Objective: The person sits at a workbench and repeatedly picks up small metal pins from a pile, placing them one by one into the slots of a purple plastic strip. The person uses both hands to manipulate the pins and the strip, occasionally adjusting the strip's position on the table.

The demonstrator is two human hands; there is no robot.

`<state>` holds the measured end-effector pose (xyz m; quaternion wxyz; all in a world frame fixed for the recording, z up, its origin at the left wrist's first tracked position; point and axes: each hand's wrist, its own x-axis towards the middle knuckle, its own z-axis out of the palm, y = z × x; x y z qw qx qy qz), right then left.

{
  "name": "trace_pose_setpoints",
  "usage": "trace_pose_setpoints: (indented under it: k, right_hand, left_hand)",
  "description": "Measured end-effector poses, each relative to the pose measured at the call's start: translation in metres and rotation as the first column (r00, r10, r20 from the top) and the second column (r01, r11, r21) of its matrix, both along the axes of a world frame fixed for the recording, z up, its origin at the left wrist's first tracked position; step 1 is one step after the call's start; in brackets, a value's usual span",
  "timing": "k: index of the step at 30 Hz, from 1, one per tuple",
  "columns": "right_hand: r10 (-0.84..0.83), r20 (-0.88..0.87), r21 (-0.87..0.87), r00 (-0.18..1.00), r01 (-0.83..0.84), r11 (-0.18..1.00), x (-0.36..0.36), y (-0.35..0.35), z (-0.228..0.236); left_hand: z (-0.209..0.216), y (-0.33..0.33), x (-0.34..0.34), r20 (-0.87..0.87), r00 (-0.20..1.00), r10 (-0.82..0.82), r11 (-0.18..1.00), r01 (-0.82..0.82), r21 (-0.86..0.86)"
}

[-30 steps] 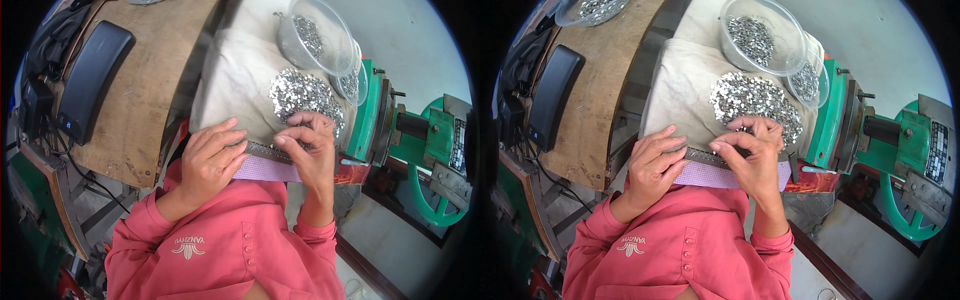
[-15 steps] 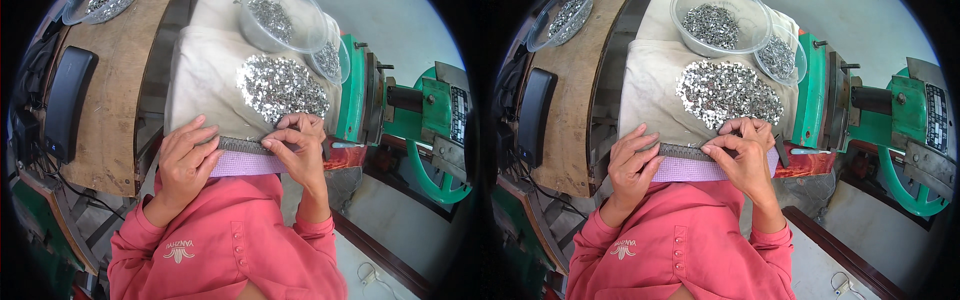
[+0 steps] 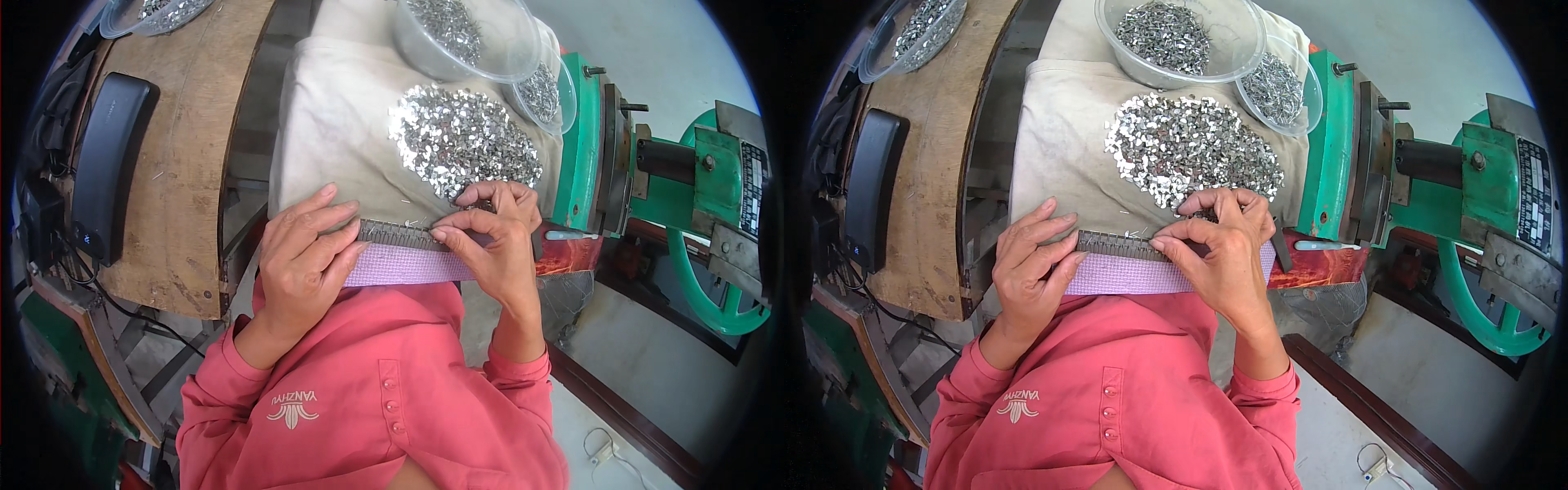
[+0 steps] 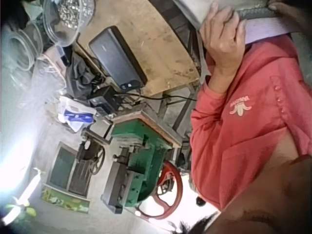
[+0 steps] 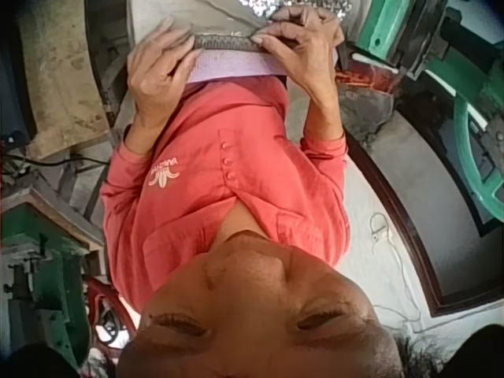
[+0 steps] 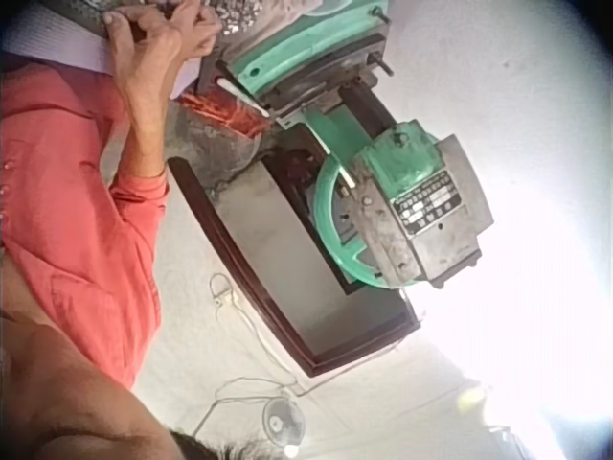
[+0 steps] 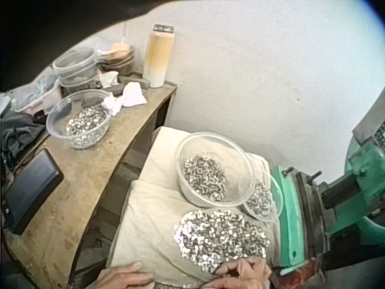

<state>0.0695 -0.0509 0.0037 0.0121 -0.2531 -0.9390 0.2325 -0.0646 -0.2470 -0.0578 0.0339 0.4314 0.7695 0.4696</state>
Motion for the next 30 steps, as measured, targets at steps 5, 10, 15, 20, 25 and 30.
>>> trace_pose_setpoints:
  k: [5,10,15,20,25,30]
  right_hand:
    - [0.024,0.026,-0.022,0.999,-0.024,0.999,0.0004,0.0037,0.0049]
    - [0.026,0.039,-0.033,0.999,-0.025,0.999,-0.0020,0.0030,0.0067]
    - [0.032,0.035,-0.017,0.999,-0.031,0.999,-0.0040,0.0023,0.0110]
    - [0.023,0.044,-0.006,0.999,-0.022,1.000,-0.0062,-0.0012,0.0070]
    - [0.033,0.047,-0.028,0.998,-0.031,0.999,-0.0006,0.0036,0.0088]
    - [0.037,0.039,-0.041,0.999,-0.035,0.999,0.0004,0.0054,0.0077]
  left_hand:
    - [0.0013,0.0009,-0.0004,0.005,1.000,-0.001,1.000,0.001,0.002]
    - [-0.0006,0.0004,0.0000,0.005,1.000,0.003,1.000,-0.003,0.009]
    - [0.0001,0.0011,-0.0007,0.002,1.000,-0.003,1.000,0.003,0.007]
    - [-0.0003,0.0006,-0.0005,-0.001,1.000,0.002,1.000,-0.002,0.003]
    - [-0.0007,-0.0007,0.0003,0.045,0.999,-0.016,1.000,0.016,0.009]
    - [0.0001,-0.0009,0.0008,0.046,0.999,-0.011,1.000,0.011,0.005]
